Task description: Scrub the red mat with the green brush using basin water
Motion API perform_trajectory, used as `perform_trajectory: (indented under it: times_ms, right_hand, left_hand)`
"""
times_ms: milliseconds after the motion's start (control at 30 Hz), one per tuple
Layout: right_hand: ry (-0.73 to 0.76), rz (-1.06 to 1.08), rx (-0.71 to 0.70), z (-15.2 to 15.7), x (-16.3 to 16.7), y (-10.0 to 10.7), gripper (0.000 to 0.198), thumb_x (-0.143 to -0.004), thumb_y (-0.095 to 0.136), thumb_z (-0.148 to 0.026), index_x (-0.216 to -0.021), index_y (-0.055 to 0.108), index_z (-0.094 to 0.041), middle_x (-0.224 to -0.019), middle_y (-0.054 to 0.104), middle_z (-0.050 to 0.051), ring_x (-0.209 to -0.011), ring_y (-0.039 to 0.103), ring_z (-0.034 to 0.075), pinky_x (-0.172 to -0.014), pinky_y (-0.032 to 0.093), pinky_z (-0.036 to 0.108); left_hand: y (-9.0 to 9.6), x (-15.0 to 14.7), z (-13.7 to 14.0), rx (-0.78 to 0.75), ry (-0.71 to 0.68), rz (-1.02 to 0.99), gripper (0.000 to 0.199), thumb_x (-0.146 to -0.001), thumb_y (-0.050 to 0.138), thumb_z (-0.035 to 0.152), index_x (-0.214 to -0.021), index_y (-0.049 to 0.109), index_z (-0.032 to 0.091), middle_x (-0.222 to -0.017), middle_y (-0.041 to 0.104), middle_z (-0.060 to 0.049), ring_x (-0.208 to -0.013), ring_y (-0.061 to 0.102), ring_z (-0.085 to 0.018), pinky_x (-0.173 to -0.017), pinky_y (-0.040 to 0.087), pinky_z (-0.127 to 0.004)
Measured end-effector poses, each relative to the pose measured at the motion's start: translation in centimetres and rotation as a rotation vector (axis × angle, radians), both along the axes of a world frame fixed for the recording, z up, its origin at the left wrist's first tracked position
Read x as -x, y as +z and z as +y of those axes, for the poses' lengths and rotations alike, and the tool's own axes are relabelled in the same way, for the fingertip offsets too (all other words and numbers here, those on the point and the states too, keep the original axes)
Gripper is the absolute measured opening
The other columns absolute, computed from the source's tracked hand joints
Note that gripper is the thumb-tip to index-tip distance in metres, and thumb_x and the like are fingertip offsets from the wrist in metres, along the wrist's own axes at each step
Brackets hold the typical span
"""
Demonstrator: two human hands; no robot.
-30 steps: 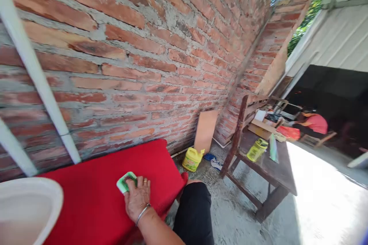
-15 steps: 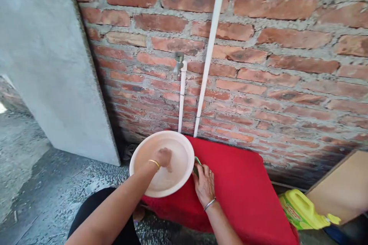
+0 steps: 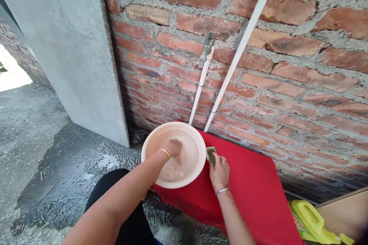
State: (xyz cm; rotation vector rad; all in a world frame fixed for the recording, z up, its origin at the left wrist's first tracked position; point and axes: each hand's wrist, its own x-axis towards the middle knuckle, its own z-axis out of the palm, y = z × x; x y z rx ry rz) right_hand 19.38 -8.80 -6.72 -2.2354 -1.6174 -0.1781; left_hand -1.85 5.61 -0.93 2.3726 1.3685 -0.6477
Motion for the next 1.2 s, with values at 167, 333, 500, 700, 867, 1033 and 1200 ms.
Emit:
perform_trajectory:
  times_ms: [167, 333, 500, 700, 867, 1033, 1200]
  right_hand:
    - [0.049, -0.027, 0.040, 1.6, 2.2, -0.5, 0.039, -0.094, 0.043, -0.030, -0.131, 0.056, -0.030, -0.111, 0.058, 0.007, -0.094, 0.054, 0.019, -0.084, 0.037, 0.032]
    - [-0.182, -0.046, 0.041, -2.4, -5.5, 0.4, 0.041, -0.093, 0.044, -0.041, -0.128, 0.058, -0.024, -0.110, 0.058, 0.012, -0.091, 0.055, 0.023, -0.079, 0.039, 0.035]
    - [-0.446, -0.046, -0.002, -7.4, -11.7, 1.1, 0.053, -0.094, 0.033, -0.048, -0.128, 0.056, -0.015, -0.101, 0.058, 0.018, -0.083, 0.055, 0.026, -0.071, 0.040, 0.038]
    - [0.100, 0.066, -0.118, -8.1, -2.6, -0.9, 0.045, -0.096, 0.035, -0.049, -0.122, 0.060, -0.024, -0.112, 0.060, 0.011, -0.101, 0.055, 0.023, -0.085, 0.042, 0.036]
    - [0.174, 0.021, -0.070, -8.0, 0.5, -1.9, 0.041, -0.097, 0.034, -0.043, -0.127, 0.059, -0.029, -0.120, 0.057, 0.010, -0.100, 0.054, 0.021, -0.088, 0.040, 0.037]
    - [-0.233, -0.035, -0.065, -11.0, -9.3, -0.7, 0.052, -0.095, 0.030, -0.050, -0.122, 0.061, -0.019, -0.105, 0.059, 0.015, -0.086, 0.055, 0.025, -0.075, 0.040, 0.039]
    - [-0.287, -0.002, -0.166, -13.2, -10.1, 0.0, 0.060, -0.094, 0.028, -0.058, -0.122, 0.060, -0.016, -0.102, 0.060, 0.016, -0.088, 0.055, 0.027, -0.074, 0.040, 0.039]
  left_hand:
    - [0.8, 0.4, -0.5, -0.005, 0.002, -0.007, 0.095, -0.050, 0.088, 0.053, -0.130, 0.056, 0.011, -0.131, 0.057, -0.023, -0.118, 0.058, -0.037, -0.100, 0.046, -0.045]
    - [1.1, 0.3, -0.5, 0.010, 0.010, -0.004, 0.097, -0.049, 0.089, 0.051, -0.130, 0.057, 0.008, -0.131, 0.057, -0.025, -0.119, 0.057, -0.038, -0.100, 0.047, -0.043]
    - [0.8, 0.1, -0.2, 0.001, 0.031, -0.019, 0.100, -0.044, 0.091, 0.050, -0.129, 0.058, 0.010, -0.132, 0.057, -0.024, -0.119, 0.057, -0.039, -0.100, 0.048, -0.045]
    - [0.7, -0.2, 0.1, 0.036, 0.037, 0.043, 0.097, -0.046, 0.090, 0.050, -0.129, 0.058, 0.010, -0.134, 0.056, -0.025, -0.119, 0.057, -0.038, -0.100, 0.047, -0.044]
    - [0.6, -0.1, -0.1, 0.016, 0.076, 0.002, 0.102, -0.040, 0.092, 0.048, -0.128, 0.058, 0.010, -0.133, 0.055, -0.026, -0.119, 0.056, -0.041, -0.099, 0.047, -0.048]
    - [0.4, -0.1, 0.1, 0.010, 0.084, 0.001, 0.103, -0.037, 0.092, 0.050, -0.127, 0.060, 0.013, -0.134, 0.056, -0.023, -0.118, 0.057, -0.041, -0.098, 0.048, -0.047]
    - [0.3, -0.4, 0.4, 0.012, 0.040, 0.016, 0.094, -0.037, 0.092, 0.047, -0.120, 0.065, 0.013, -0.126, 0.063, -0.021, -0.114, 0.060, -0.040, -0.096, 0.049, -0.046]
